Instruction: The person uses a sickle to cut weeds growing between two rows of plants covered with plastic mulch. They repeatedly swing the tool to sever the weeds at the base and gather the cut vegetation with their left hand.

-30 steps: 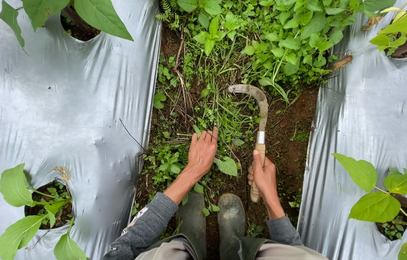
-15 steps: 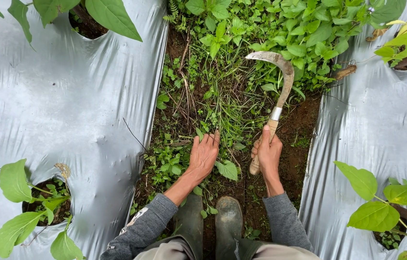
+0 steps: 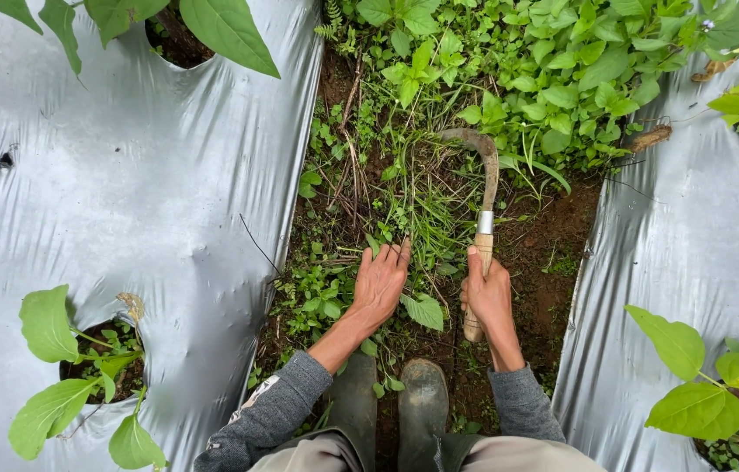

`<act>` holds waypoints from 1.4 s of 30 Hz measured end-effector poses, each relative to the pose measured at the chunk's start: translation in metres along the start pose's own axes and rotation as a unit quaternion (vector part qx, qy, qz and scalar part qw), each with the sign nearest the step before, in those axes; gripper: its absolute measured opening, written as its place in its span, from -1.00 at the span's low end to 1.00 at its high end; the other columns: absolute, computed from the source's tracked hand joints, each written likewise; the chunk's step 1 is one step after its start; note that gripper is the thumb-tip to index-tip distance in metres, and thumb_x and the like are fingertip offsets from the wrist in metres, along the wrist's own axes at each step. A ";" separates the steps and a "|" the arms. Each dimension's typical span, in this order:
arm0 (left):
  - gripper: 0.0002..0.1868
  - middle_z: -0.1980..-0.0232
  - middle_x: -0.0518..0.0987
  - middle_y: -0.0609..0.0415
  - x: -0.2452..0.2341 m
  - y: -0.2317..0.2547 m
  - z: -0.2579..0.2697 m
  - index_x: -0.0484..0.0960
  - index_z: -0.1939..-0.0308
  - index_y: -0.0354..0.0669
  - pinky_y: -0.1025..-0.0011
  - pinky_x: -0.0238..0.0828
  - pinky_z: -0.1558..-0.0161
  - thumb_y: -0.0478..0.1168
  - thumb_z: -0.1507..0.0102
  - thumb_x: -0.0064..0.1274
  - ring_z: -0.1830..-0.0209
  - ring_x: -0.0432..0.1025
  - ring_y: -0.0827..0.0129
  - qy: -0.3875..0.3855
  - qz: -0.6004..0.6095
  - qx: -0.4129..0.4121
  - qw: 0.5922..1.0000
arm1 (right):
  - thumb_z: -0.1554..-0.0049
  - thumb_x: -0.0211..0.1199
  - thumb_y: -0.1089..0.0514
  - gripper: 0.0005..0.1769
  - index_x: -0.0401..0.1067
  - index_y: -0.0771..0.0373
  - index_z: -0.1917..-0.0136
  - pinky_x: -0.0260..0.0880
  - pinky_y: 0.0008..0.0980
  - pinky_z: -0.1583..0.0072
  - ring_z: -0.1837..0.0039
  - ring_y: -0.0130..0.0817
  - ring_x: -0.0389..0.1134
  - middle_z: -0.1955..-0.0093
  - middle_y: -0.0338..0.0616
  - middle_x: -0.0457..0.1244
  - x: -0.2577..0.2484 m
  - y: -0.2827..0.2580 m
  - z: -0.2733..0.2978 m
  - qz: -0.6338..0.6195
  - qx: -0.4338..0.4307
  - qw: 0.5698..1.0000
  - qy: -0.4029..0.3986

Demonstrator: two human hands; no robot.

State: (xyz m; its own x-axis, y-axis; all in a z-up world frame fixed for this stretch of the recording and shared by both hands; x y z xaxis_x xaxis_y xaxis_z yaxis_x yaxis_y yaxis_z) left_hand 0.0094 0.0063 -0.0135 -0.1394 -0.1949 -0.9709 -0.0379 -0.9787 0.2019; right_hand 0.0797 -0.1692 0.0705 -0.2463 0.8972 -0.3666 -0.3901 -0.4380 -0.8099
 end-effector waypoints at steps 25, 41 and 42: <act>-0.35 -0.04 0.50 -0.07 0.008 0.001 -0.007 0.29 -0.43 -0.26 0.14 0.13 0.02 -0.36 -0.23 0.00 -0.06 0.31 0.18 -0.013 0.009 -0.007 1.000 | -0.39 -0.07 -0.04 -0.53 0.30 0.43 0.13 0.30 -0.40 0.53 0.56 -0.39 0.20 0.53 -0.06 0.18 -0.001 0.001 0.001 0.009 -0.013 1.000 -0.001; -0.24 -0.04 0.50 -0.11 -0.002 0.001 -0.005 0.24 -0.47 -0.29 0.17 0.11 0.07 -0.43 -0.17 0.06 -0.02 0.31 0.16 -0.043 0.019 -0.025 0.999 | -0.38 -0.03 -0.04 -0.56 0.26 0.33 0.19 0.31 -0.41 0.50 0.55 -0.44 0.19 0.54 -0.16 0.14 -0.002 0.028 0.034 -0.064 0.006 0.997 0.052; -0.24 -0.04 0.50 -0.13 0.000 0.000 -0.007 0.24 -0.47 -0.30 0.17 0.11 0.08 -0.45 -0.17 0.05 -0.02 0.31 0.15 -0.042 0.032 -0.029 0.998 | -0.40 -0.07 -0.03 -0.58 0.26 0.32 0.16 0.32 -0.46 0.50 0.54 -0.48 0.19 0.52 -0.20 0.14 0.000 0.022 0.025 -0.073 -0.020 0.995 0.063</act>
State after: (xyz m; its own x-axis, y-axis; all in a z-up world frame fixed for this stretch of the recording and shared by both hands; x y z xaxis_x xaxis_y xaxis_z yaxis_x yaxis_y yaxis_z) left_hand 0.0161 0.0058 -0.0145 -0.2224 -0.2530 -0.9416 0.0306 -0.9671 0.2526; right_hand 0.0488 -0.1804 0.0639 -0.0747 0.9521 -0.2966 -0.3764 -0.3023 -0.8758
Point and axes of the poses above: each hand's wrist, its own z-axis away from the middle knuckle, its own x-axis out of the palm, y = z × x, the point moved 1 cm from there along -z, towards the middle knuckle
